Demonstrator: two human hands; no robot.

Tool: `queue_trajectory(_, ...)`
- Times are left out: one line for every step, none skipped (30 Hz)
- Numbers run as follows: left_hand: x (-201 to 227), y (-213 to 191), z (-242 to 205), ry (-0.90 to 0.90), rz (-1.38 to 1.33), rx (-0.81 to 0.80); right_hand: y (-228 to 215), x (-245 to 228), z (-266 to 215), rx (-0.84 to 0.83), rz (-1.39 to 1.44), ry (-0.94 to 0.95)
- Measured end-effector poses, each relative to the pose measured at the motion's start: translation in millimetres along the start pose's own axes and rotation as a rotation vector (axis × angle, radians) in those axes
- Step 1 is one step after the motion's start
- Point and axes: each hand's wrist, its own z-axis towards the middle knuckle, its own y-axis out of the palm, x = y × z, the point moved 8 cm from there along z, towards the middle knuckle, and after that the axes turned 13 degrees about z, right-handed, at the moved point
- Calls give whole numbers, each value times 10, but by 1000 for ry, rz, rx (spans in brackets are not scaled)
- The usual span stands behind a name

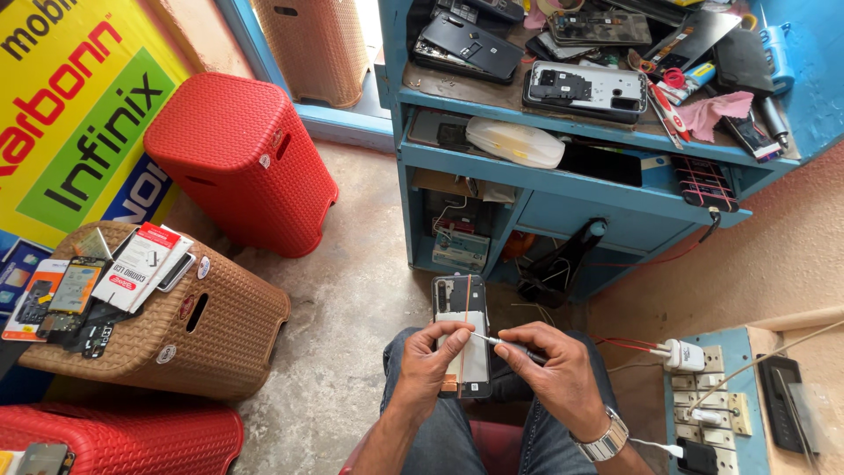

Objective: The person repairs a mobile phone by using a screwdriver to remove and install screws on the internal frame and handling small internal components.

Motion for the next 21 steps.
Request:
queue_trajectory(-3, 12, -2, -4, 2, -7, -2, -9, 1, -2, -8, -6)
queue_trajectory(-7, 25, -3, -8, 3, -14, -3, -17, 5, -3, -17, -12)
queue_trajectory(-7, 30, -6, -12, 6, -20, 3, -24, 9, -5, -24, -19)
queue_trajectory(-7, 23, -9, -15, 17, -14, 6, -15, 12, -6, -26, -5)
queue_trajectory(-7, 17, -11, -18, 29, -8, 10, -4, 15, -5, -28, 9)
queue_trajectory(-8, 12, -14, -22, 42, -3, 12, 6, 14, -4, -29, 23)
queue_trajectory(-6, 18, -14, -18, 39, -5, 12, -20, 11, -6, -24, -10)
queue_trajectory(-4, 24, -15, -15, 36, -7, 14, -46, 4, -8, -18, -42)
queue_trajectory(-1, 27, -14, -11, 34, -8, 18, -74, -1, -11, -11, -75)
queue_trajectory(-6, 36, -14, -15, 4, -9, 15, -85, -6, -7, -17, -86)
queue_trajectory(-11, 44, -15, -19, -25, -9, 18, -97, -10, -4, -22, -98)
queue_trajectory(-15, 47, -16, -23, -54, -9, 21, -110, -13, 0, -27, -109)
queue_trajectory(-17, 43, -15, -29, -64, -7, 18, -103, -12, 5, -27, -95)
queue_trajectory(-20, 38, -13, -34, -74, -4, 14, -96, -11, 11, -26, -81)
queue_trajectory(-24, 33, -12, -40, -85, -2, 11, -88, -11, 16, -26, -67)
queue_trajectory(-24, 32, -9, -40, -82, -4, 11, -92, -9, 16, -23, -69)
queue_trajectory(-29, 34, -9, -40, -80, -6, 10, -94, -10, 16, -21, -70)
queue_trajectory(-36, 36, -10, -41, -78, -8, 9, -95, -12, 16, -19, -71)
queue_trajectory(-40, 33, -9, -39, -69, -4, 9, -96, -13, 17, -18, -74)
queue_trajectory(-43, 30, -6, -37, -60, 0, 9, -98, -15, 19, -17, -76)
queue_trajectory(-44, 23, -3, -34, -51, 4, 14, -101, -15, 19, -16, -79)
